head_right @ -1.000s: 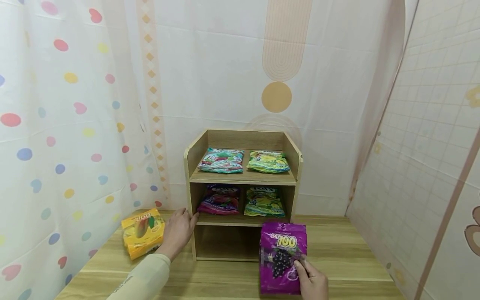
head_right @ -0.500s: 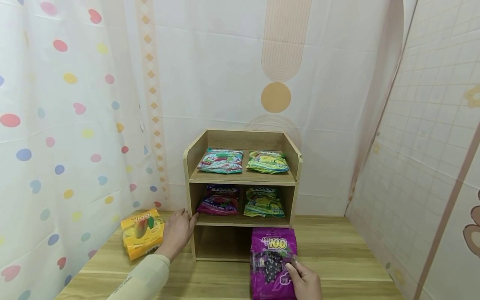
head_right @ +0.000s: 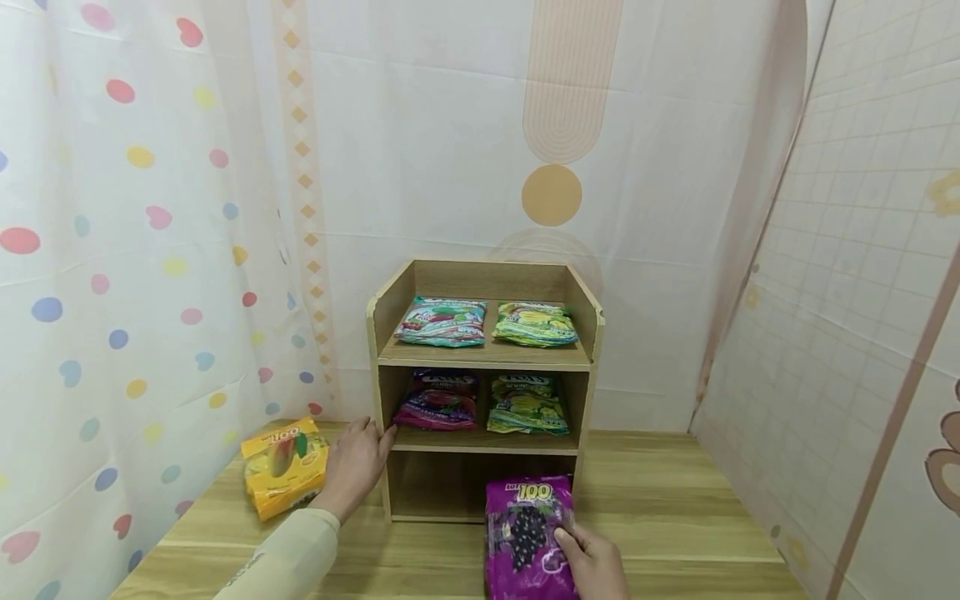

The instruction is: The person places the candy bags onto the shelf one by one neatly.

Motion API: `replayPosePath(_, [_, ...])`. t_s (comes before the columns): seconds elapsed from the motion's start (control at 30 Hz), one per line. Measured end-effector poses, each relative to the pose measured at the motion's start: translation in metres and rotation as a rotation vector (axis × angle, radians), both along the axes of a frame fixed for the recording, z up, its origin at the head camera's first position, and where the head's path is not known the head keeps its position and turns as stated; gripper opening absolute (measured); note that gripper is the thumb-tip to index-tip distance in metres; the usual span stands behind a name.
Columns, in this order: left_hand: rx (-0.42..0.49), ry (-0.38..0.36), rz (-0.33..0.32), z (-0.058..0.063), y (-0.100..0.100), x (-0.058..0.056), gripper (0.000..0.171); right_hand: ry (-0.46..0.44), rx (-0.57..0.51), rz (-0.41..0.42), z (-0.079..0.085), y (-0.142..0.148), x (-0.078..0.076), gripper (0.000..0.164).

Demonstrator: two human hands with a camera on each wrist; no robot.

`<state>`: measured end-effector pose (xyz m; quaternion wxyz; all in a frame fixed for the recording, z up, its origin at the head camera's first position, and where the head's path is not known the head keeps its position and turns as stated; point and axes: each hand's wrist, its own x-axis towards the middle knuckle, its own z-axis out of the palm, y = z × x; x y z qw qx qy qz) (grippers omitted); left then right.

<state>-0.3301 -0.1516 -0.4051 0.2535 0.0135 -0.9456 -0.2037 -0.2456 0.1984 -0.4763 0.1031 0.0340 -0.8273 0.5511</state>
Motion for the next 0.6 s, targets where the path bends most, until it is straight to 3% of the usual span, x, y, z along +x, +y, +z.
replayPosePath(0.2, [-0.002,0.003,0.000,0.000,-0.001,0.000,0.047,-0.006,-0.066,0.003,0.002,-0.007,-0.015,0.026])
replayPosePath(0.33, [-0.004,0.008,0.003,0.000,-0.001,0.001,0.047,0.033,-0.048,-0.022,0.001,-0.012,-0.025,0.024])
replayPosePath(0.6, [-0.006,0.028,0.002,0.002,0.000,0.003,0.043,-0.047,-0.088,-0.029,0.006,-0.015,-0.040,0.027])
